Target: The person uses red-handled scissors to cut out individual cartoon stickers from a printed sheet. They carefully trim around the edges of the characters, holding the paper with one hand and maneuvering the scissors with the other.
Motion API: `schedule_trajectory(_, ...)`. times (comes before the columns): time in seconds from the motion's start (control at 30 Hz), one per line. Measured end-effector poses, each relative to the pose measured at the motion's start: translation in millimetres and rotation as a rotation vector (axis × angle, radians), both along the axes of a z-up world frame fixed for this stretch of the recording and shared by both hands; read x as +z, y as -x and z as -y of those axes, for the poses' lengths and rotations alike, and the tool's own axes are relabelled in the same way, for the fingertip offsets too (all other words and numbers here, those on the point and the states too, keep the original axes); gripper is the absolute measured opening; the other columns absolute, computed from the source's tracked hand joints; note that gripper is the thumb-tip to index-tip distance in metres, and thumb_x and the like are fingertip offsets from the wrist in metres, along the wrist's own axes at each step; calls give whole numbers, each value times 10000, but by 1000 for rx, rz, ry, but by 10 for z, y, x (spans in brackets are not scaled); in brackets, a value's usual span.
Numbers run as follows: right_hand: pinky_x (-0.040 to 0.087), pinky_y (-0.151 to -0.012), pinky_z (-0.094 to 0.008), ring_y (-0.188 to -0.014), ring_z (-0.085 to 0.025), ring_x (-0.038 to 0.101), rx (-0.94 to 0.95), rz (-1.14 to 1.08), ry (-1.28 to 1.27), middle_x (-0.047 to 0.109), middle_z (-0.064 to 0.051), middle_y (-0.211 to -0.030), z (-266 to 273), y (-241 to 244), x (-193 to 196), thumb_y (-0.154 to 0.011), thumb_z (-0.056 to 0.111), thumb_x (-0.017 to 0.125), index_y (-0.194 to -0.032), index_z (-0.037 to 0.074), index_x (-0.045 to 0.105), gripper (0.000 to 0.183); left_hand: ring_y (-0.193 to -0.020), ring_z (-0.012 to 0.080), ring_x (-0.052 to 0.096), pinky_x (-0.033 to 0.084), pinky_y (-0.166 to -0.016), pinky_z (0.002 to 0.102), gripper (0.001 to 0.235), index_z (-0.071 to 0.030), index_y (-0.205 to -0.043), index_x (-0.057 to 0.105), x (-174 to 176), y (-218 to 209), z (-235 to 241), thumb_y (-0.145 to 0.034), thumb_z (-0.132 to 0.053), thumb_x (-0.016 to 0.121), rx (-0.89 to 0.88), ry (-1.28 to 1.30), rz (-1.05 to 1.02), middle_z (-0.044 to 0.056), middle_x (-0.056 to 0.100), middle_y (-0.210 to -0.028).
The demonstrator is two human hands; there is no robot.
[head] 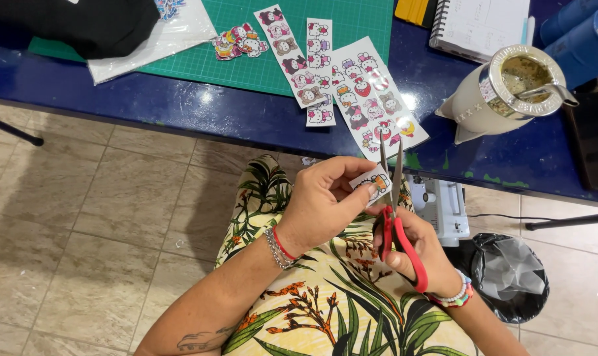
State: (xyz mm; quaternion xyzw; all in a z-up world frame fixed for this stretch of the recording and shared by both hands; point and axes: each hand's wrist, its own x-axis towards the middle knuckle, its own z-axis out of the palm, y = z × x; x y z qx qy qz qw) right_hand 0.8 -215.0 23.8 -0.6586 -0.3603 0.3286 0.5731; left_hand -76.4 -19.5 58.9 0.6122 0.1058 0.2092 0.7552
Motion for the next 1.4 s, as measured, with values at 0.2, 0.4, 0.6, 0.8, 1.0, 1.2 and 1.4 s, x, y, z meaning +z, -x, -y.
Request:
schedule_trajectory(0.2,503,-644,-248,-722,-115,643,-30,-41,-33,676,-34,-784,25,1,-73,-789,677,729,-1286,27,616,825,-792,48,662,579,-718,199,272,-63,-1163,743,-127,-21,-46,-893,-61,767,22,-134,-15,36,771,-1013)
schedule_trajectory(0.4,492,-650,-237,-694,-107,633,-6,-84,-62,653,-6,-786,31,-10,-49,-792,662,756,-1235,16,623,795,-815,57,680,594,-742,201,288,-69,-1175,737,-102,-19,-78,-889,-68,769,20,-154,-22,47,769,-1063)
schedule_trajectory(0.6,488,-646,-238,-678,-104,626,-13,-55,-55,648,-8,-775,33,-7,-53,-808,668,730,-1214,23,628,769,-723,38,621,538,-667,193,238,-85,-1131,754,-139,-27,-80,-895,-83,778,41,-214,-25,-9,730,-907)
schedule_trajectory(0.8,525,-494,-223,-547,-110,654,-34,-92,-223,693,-116,-654,5,-84,-275,-766,498,847,-1168,-74,656,725,-703,103,687,602,-579,237,270,-4,-1159,748,-302,-65,-96,-898,-57,788,21,-64,68,117,711,-909)
schedule_trajectory(1.0,518,-476,-219,-515,-100,644,-39,-95,-224,690,-101,-636,-3,-60,-230,-763,481,858,-1138,-74,667,697,-717,107,703,608,-584,229,263,-5,-1152,752,-249,-42,-138,-894,-39,788,8,-74,70,100,699,-900)
schedule_trajectory(1.2,515,-479,-216,-540,-93,635,-25,-94,-212,700,-93,-649,55,-74,-257,-757,456,872,-1130,-67,682,670,-724,94,688,589,-582,223,265,8,-1149,745,-253,-44,-169,-893,-47,787,-29,-86,54,92,678,-880)
schedule_trajectory(1.4,502,-483,-208,-548,-74,622,-10,-82,-198,708,-77,-654,63,-89,-277,-762,432,873,-1116,-61,692,633,-744,80,672,585,-602,217,251,4,-1142,749,-255,-45,-198,-899,-47,778,-52,-100,36,84,675,-884)
